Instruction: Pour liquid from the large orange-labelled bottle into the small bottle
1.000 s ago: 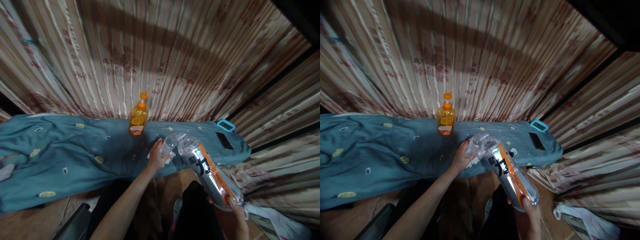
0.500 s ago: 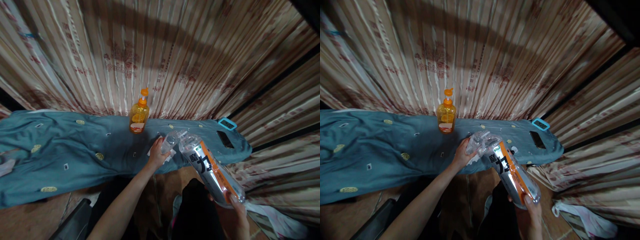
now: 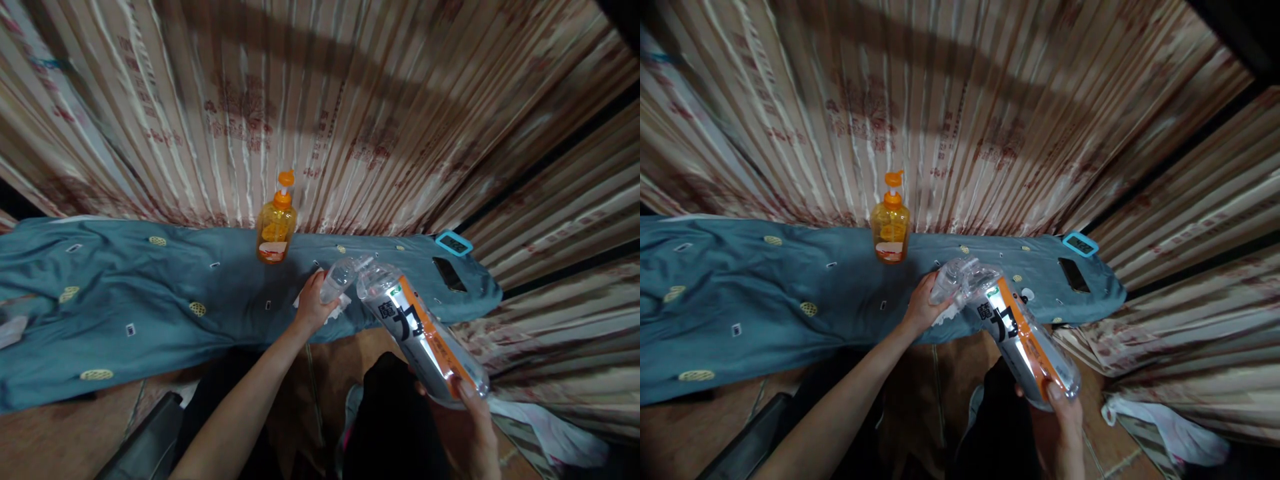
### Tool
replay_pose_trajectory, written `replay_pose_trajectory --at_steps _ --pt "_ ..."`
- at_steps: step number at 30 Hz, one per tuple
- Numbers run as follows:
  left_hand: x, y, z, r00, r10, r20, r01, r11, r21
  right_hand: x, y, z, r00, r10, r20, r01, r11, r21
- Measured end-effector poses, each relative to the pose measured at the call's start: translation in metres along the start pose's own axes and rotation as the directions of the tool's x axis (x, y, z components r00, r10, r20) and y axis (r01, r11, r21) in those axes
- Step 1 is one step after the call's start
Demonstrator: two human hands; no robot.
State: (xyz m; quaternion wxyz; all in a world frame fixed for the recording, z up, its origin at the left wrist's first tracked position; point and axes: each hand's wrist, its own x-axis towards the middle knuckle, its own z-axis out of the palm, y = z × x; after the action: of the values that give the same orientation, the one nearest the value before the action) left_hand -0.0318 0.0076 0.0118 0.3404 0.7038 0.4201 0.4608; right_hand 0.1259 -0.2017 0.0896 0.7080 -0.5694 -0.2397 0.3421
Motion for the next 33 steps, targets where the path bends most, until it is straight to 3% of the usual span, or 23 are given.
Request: replay_pose_trajectory --at_steps 9,20,33 --pt "0.0 -0.003 0.001 1.0 0.0 0.002 0.0 0.999 0.033 0.006 0.006 -0.015 0.999 0.049 -0.013 -0.049 0.999 0.006" --pt "0.0 -0.002 0.001 0.999 0.031 0.014 -0.032 0.998 0.058 0.01 -0.003 -0.006 0.999 0.041 -0.004 -0.041 0.999 0.012" --pt "0.0 -0.003 0.001 0.999 0.03 0.019 -0.031 0.997 0.073 0.025 0.004 -0.028 0.997 0.05 0.063 -0.05 0.999 0.01"
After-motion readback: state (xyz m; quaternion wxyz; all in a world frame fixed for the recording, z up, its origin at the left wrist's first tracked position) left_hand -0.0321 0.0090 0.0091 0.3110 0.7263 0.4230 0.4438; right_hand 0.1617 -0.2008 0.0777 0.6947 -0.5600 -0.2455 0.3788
